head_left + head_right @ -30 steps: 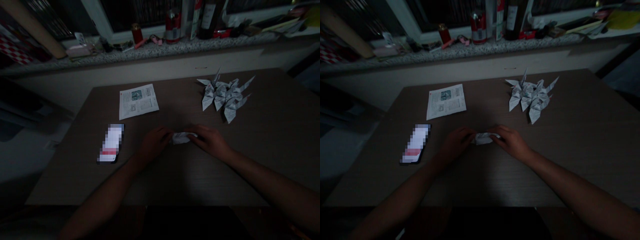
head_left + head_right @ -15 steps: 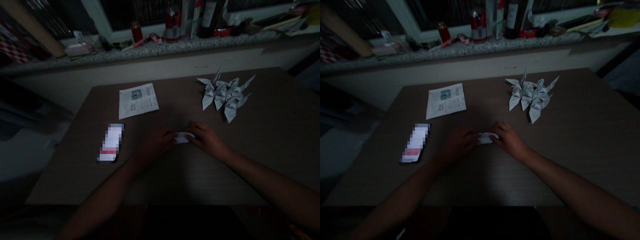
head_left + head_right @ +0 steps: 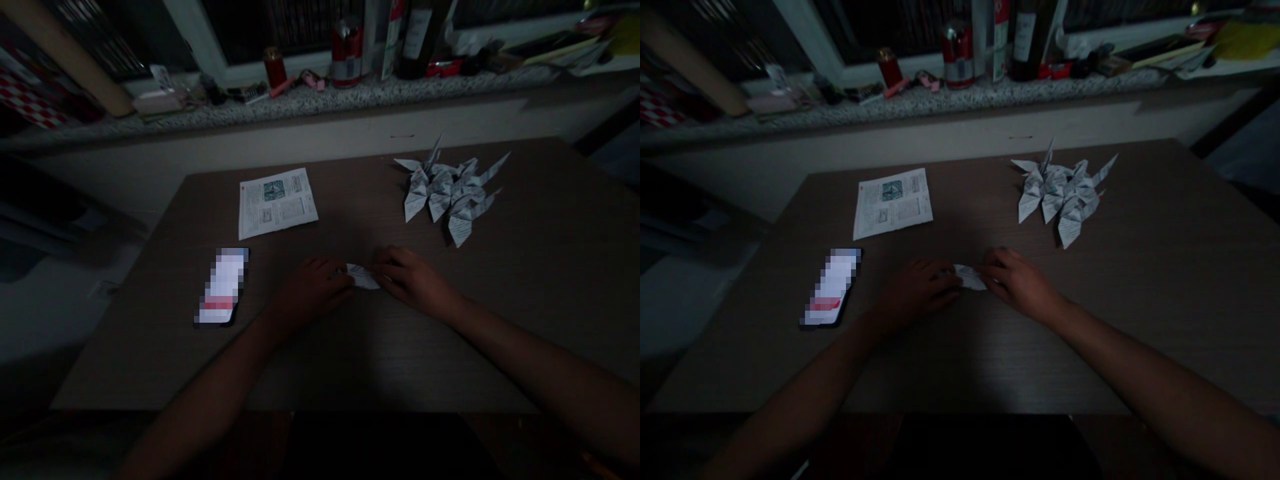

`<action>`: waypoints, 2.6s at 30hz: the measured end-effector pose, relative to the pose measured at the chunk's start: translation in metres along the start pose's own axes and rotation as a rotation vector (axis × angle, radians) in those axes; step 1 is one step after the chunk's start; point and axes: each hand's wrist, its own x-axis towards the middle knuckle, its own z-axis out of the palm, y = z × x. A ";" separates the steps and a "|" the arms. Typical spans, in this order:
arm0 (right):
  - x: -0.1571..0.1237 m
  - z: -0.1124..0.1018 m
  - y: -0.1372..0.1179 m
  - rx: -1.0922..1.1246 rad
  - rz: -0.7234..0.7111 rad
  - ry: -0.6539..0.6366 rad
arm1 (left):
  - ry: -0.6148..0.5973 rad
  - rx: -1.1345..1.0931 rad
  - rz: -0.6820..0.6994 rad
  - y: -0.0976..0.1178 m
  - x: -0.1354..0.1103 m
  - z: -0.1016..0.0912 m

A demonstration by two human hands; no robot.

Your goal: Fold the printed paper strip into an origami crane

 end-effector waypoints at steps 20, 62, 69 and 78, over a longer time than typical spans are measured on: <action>0.001 -0.001 0.000 0.102 -0.137 -0.009 | 0.072 -0.176 -0.034 -0.008 -0.002 0.017; 0.002 -0.003 -0.004 -0.105 -0.222 -0.027 | 0.025 -0.182 -0.004 -0.011 0.000 0.013; 0.002 -0.002 -0.005 -0.137 -0.249 -0.001 | 0.088 -0.213 -0.054 -0.013 -0.002 0.020; 0.004 0.000 -0.011 -0.041 -0.152 0.009 | 0.102 -0.182 -0.112 -0.007 0.002 0.018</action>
